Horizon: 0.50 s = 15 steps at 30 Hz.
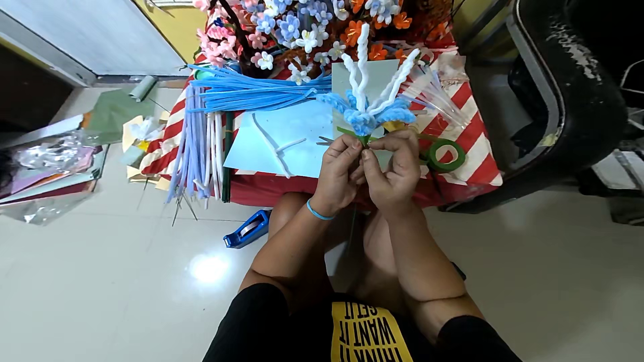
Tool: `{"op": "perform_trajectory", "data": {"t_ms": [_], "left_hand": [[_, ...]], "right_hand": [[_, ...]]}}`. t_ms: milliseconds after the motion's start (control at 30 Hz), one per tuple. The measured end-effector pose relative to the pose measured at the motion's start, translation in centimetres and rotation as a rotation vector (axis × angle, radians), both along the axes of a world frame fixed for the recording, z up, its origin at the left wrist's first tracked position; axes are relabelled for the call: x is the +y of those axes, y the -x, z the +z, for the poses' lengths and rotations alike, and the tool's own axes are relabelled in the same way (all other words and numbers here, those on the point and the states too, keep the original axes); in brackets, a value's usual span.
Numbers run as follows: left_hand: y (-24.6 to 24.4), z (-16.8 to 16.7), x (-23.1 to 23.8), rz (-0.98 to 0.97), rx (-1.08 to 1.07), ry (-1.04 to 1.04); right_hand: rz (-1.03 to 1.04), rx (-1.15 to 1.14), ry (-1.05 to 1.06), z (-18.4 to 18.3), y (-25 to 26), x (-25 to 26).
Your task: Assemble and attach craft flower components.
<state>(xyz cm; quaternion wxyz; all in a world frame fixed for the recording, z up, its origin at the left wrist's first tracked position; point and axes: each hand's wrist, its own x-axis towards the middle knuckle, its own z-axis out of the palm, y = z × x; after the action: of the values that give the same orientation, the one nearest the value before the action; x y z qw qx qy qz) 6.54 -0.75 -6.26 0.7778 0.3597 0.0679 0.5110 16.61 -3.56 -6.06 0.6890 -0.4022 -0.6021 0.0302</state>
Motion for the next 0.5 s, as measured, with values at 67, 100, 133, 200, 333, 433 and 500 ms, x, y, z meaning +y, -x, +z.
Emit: {"op": "perform_trajectory", "data": {"t_ms": [67, 100, 133, 200, 333, 433, 500], "left_hand": [[-0.04, -0.09, -0.04, 0.003, -0.001, -0.014], [-0.06, -0.12, -0.05, 0.000, -0.004, -0.019], [-0.08, -0.15, -0.07, -0.001, -0.007, -0.021], [-0.14, -0.12, -0.11, -0.001, -0.006, -0.019], [-0.25, 0.00, -0.27, -0.001, -0.001, -0.023], [-0.30, -0.07, -0.32, -0.003, 0.007, -0.027], [-0.32, -0.16, -0.32, -0.003, 0.011, -0.030]], "right_hand": [[-0.047, -0.026, -0.012, -0.03, -0.01, 0.10], [-0.061, -0.038, -0.017, -0.04, -0.04, 0.12], [-0.070, -0.043, -0.020, -0.05, -0.07, 0.12], [-0.081, -0.046, -0.015, -0.05, -0.12, 0.11], [-0.068, -0.022, -0.001, 0.01, -0.13, 0.04], [-0.063, -0.029, 0.026, -0.02, -0.21, -0.02], [-0.075, -0.048, 0.043, -0.05, -0.28, -0.07]]}}
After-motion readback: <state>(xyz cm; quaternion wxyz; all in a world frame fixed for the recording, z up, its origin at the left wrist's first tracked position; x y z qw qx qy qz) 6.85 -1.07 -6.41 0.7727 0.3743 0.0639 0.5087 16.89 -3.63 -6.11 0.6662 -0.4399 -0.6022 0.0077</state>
